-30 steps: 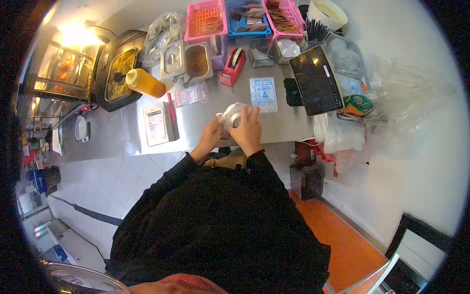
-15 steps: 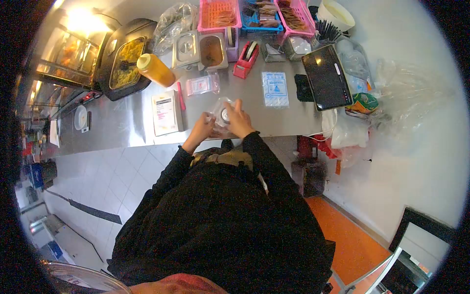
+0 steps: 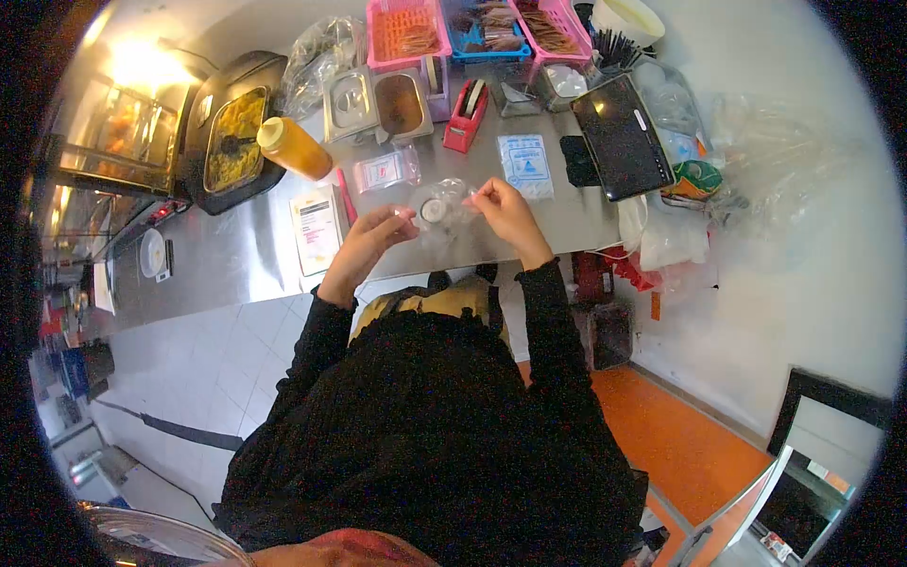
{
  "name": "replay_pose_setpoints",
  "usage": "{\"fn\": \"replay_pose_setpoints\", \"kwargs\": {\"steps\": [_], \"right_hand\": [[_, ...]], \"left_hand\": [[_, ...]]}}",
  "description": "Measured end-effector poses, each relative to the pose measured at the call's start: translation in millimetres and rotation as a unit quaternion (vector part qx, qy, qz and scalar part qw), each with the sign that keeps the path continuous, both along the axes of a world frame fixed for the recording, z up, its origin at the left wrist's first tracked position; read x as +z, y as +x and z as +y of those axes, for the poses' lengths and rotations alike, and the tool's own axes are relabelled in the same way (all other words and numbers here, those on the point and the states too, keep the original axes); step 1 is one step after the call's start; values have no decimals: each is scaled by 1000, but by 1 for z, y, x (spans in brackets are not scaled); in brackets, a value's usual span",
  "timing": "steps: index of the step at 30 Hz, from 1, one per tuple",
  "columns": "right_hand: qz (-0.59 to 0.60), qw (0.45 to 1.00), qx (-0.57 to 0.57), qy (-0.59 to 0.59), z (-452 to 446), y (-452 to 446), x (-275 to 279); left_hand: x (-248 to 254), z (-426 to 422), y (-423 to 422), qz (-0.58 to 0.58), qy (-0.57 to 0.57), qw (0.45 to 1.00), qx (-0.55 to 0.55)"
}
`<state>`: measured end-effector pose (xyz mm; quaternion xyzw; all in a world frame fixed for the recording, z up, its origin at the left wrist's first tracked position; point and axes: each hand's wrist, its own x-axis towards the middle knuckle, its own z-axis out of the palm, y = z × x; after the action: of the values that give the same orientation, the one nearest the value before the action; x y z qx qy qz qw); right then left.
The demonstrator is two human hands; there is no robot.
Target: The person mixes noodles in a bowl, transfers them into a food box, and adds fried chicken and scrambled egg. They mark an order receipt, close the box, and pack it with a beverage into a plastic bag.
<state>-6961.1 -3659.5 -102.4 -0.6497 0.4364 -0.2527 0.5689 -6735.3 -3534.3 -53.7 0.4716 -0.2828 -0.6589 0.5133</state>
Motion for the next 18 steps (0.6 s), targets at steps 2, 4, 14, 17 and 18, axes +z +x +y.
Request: {"fn": "replay_pose_setpoints", "kwargs": {"steps": [2, 4, 14, 17, 18], "right_hand": [[-22, 990, -26, 140, 9, 10, 19], [93, 994, 4, 56, 17, 17, 14], [40, 931, 188, -310, 43, 55, 70], [263, 851, 235, -388, 41, 70, -10], [299, 828, 239, -411, 39, 73, -23]], "left_hand": [[1, 2, 0, -35, -15, 999, -1], [1, 4, 2, -46, -21, 999, -1], [-13, 15, -3, -29, -10, 999, 27], [-23, 14, -5, -38, -19, 998, 54], [-27, 13, -4, -43, -24, 997, 64]]}}
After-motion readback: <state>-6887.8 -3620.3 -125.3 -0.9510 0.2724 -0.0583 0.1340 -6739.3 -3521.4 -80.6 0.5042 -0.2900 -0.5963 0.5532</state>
